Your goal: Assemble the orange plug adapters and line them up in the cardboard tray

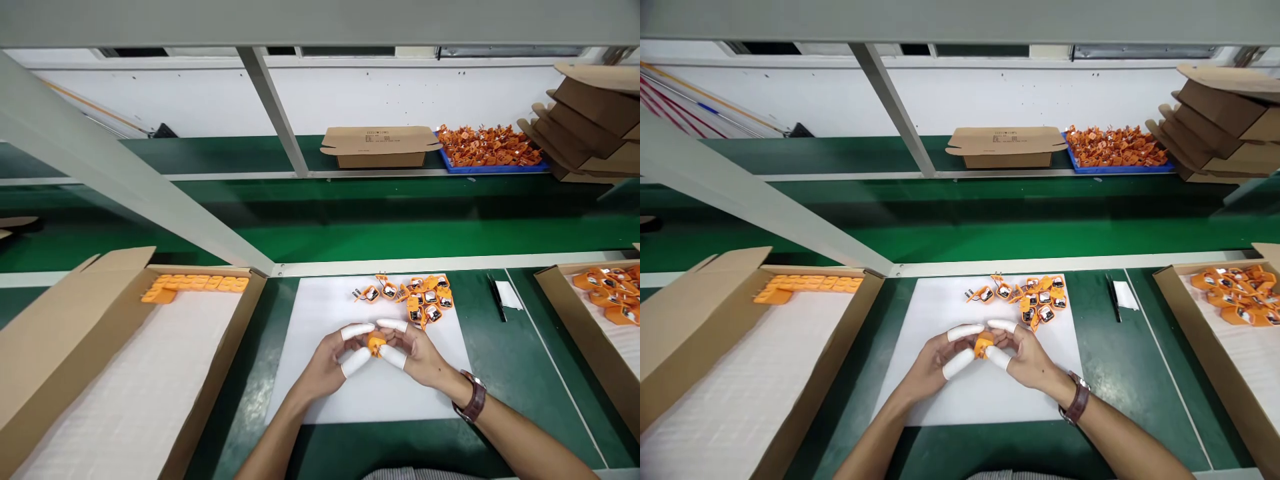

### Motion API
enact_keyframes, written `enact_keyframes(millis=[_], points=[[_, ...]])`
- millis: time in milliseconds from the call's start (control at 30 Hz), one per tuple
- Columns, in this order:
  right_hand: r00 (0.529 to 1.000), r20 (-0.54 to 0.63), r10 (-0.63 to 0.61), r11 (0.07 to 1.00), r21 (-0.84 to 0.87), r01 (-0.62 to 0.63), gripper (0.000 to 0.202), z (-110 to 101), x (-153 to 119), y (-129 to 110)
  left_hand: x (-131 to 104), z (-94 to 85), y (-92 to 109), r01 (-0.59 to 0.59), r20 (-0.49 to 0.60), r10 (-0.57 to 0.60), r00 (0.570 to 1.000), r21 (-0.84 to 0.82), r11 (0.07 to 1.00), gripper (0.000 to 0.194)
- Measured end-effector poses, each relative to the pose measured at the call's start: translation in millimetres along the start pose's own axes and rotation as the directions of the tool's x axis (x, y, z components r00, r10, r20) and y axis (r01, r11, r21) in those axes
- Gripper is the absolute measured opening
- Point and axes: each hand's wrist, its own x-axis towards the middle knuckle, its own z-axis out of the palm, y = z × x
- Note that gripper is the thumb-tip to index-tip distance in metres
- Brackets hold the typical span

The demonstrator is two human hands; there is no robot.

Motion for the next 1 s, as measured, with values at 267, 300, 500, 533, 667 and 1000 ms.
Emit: enact_keyframes(millis=[267,300,500,533,667,1000], points=[[1.000,0.016,-0.001,1.000,-0.023,0.001,0.045,0.4,1.0,-3.6,0.0,6.6,6.9,-0.113,-0.028,0.115,0.993,0.087,0.990,0.054],[1.000,0.011,-0.003,1.000,-0.021,0.003,0.045,0.3,0.9,-2.3,0.3,6.8,7.3,-0.092,-0.027,0.094,0.995,0.059,0.994,0.048],[1.000,0.005,-0.021,0.996,-0.089,0.021,0.045,0.2,-0.2,3.9,3.7,4.4,6.2,0.070,0.003,-0.070,0.998,-0.089,0.994,0.042],[1.000,0.010,-0.020,0.994,-0.104,0.021,0.045,0.2,-0.2,3.1,4.1,4.2,5.9,0.089,0.012,-0.089,0.996,-0.104,0.991,0.043],[0.999,0.036,-0.022,0.987,-0.155,0.027,0.045,0.5,0.7,-2.1,5.1,5.2,4.3,0.136,0.022,-0.134,0.991,-0.180,0.974,0.040],[0.995,0.082,-0.057,0.974,-0.217,0.073,0.050,-1.5,0.9,-8.0,1.7,15.9,-2.0,0.063,-0.139,-0.080,0.987,-0.123,0.990,0.032]])
